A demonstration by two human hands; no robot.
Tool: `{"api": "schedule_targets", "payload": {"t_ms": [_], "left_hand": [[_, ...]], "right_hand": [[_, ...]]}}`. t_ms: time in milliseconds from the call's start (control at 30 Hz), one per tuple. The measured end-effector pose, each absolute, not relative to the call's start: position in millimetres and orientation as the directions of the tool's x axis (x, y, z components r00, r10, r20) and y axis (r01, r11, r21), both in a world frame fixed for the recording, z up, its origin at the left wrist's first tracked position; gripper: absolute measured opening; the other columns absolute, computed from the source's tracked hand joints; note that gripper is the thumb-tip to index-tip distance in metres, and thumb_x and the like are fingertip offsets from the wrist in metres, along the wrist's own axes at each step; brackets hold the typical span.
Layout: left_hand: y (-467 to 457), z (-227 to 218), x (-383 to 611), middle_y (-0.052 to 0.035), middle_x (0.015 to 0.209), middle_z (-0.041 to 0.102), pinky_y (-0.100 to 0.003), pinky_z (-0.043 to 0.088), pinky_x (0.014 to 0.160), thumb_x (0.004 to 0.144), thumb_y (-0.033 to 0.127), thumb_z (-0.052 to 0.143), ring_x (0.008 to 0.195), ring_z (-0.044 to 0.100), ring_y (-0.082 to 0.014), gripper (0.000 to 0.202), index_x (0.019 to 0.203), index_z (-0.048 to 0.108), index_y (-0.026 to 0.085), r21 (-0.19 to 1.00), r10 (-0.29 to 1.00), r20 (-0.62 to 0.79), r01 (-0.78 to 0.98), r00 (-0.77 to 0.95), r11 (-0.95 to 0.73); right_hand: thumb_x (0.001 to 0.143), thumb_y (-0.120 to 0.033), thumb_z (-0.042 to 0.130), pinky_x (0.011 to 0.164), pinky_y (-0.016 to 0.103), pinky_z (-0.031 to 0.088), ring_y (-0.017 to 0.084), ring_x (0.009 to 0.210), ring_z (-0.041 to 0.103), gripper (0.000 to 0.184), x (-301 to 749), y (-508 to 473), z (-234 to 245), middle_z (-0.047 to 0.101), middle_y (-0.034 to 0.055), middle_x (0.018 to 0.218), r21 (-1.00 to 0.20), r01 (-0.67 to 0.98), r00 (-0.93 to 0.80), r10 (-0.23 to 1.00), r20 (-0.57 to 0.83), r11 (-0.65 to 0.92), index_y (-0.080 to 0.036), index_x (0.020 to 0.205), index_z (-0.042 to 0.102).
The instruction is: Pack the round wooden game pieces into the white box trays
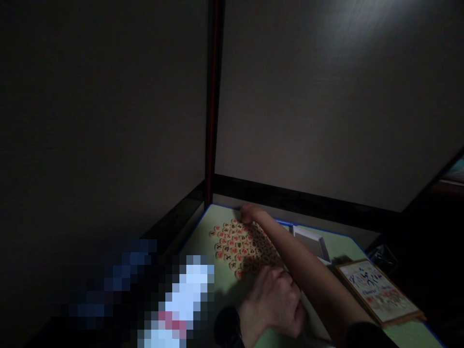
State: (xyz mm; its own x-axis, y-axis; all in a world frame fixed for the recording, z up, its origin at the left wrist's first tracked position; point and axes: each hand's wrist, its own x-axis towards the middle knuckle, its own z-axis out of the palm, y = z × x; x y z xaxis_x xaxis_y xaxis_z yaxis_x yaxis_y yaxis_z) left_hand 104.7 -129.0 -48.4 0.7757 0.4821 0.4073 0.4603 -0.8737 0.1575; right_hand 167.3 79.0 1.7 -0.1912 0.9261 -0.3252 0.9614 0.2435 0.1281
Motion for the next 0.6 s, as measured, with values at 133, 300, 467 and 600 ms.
{"api": "schedule_targets", "payload": {"t_ms": [133,300,467,600], "left_hand": [[-128.7,-48.5,105.2,-0.0091,0.071,0.067,-0.037,0.054,0.072,0.075,0.037,0.058,0.078,0.064,-0.0248,0.026,0.080,0.070,0.014,0.152,0.477,0.422,0.459,0.771,-0.875],[-127.9,-49.0,104.0,-0.0077,0.074,0.067,-0.038,0.054,0.075,0.076,0.034,0.057,0.079,0.064,-0.0239,0.021,0.079,0.067,0.016,0.169,0.513,0.433,0.492,0.741,-0.854],[-122.3,-53.9,104.2,-0.0091,0.092,0.069,-0.040,0.054,0.079,0.080,0.028,0.053,0.091,0.064,-0.0261,0.020,0.089,0.066,0.016,0.266,0.676,0.469,0.639,0.568,-0.722],[-120.2,-52.5,104.1,-0.0087,0.093,0.068,-0.037,0.053,0.081,0.084,0.023,0.049,0.094,0.062,-0.0242,0.017,0.091,0.064,0.017,0.285,0.723,0.486,0.693,0.491,-0.662]], "right_hand": [[0.071,-0.016,0.071,0.078,0.027,0.054,0.027,0.102,0.071,0.040,169.6,71.7,2.1,0.075,0.0137,0.111,0.105,0.965,-0.197,0.931,-0.306,0.239,-0.016,0.111,0.075],[0.082,-0.013,0.062,0.074,0.023,0.049,0.024,0.099,0.070,0.029,179.4,54.3,15.8,0.074,0.0147,0.112,0.037,0.967,-0.239,0.946,-0.221,0.253,-0.013,0.110,0.072],[0.089,-0.008,0.050,0.080,0.022,0.043,0.019,0.100,0.065,0.030,213.2,9.9,39.2,0.070,0.0126,0.115,-0.056,0.946,-0.322,0.945,-0.064,0.319,-0.012,0.116,0.062],[0.093,-0.013,0.043,0.080,0.025,0.043,0.020,0.093,0.063,0.024,265.0,-61.3,41.0,0.069,0.0119,0.106,-0.173,0.915,-0.352,0.930,0.106,0.366,-0.015,0.112,0.058]]}}
